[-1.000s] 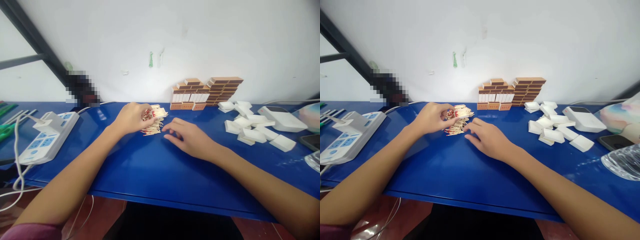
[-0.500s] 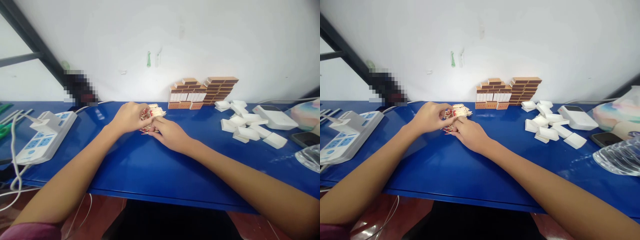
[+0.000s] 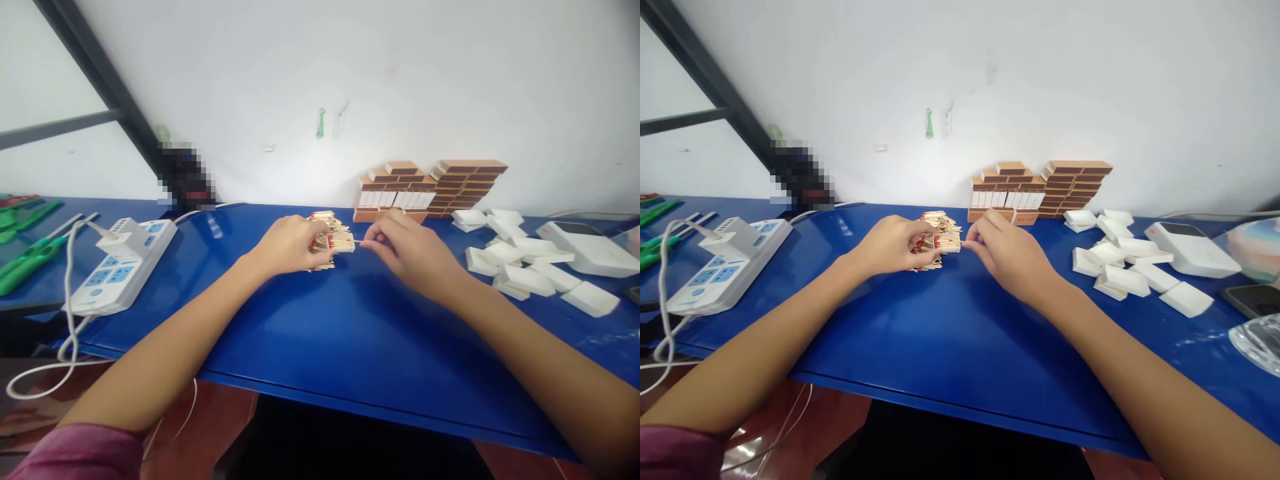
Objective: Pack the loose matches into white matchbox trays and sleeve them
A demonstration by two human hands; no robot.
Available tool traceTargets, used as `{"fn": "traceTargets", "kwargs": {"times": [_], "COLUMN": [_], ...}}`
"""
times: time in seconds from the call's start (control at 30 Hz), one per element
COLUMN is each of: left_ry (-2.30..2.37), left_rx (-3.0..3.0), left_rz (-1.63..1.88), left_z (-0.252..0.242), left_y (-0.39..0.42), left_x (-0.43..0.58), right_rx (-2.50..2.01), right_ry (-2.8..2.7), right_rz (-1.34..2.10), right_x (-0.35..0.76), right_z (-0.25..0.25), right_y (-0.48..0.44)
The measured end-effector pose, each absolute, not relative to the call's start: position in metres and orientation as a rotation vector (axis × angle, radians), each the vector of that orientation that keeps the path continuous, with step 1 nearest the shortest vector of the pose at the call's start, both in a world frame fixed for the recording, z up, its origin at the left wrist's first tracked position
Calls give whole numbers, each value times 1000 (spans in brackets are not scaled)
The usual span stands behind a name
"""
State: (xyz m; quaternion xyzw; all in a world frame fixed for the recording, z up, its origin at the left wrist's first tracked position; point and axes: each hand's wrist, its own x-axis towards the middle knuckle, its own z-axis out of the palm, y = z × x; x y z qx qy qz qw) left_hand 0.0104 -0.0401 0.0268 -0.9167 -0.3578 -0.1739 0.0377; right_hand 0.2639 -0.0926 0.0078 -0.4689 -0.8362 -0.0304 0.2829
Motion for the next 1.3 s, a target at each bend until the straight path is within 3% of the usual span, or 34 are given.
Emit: {"fn": "traceTargets", "kwargs": {"times": [0.33,0.6,0.93,1.3], "left_ry": [-1023,-1052,-1177,-1208], "left_rx": [-2865,-2771,-2702,-2666], "left_rz": [-654,-667,-713,-751], "left_z": [18,25,32,34], "left_y": [-53,-42,-31,-29], "left_x": [23,13,2,-2], "right_rx": [-1226,-1193,-1059,-1304], "right_ry": [-2423,-2187,-2296,-2429], "right_rz": [-104,-127,343,241], "right_x": [262,254,221,178], "right_z": [7,10,-16,-9], "right_y": [-97,-104,-99,-94]}}
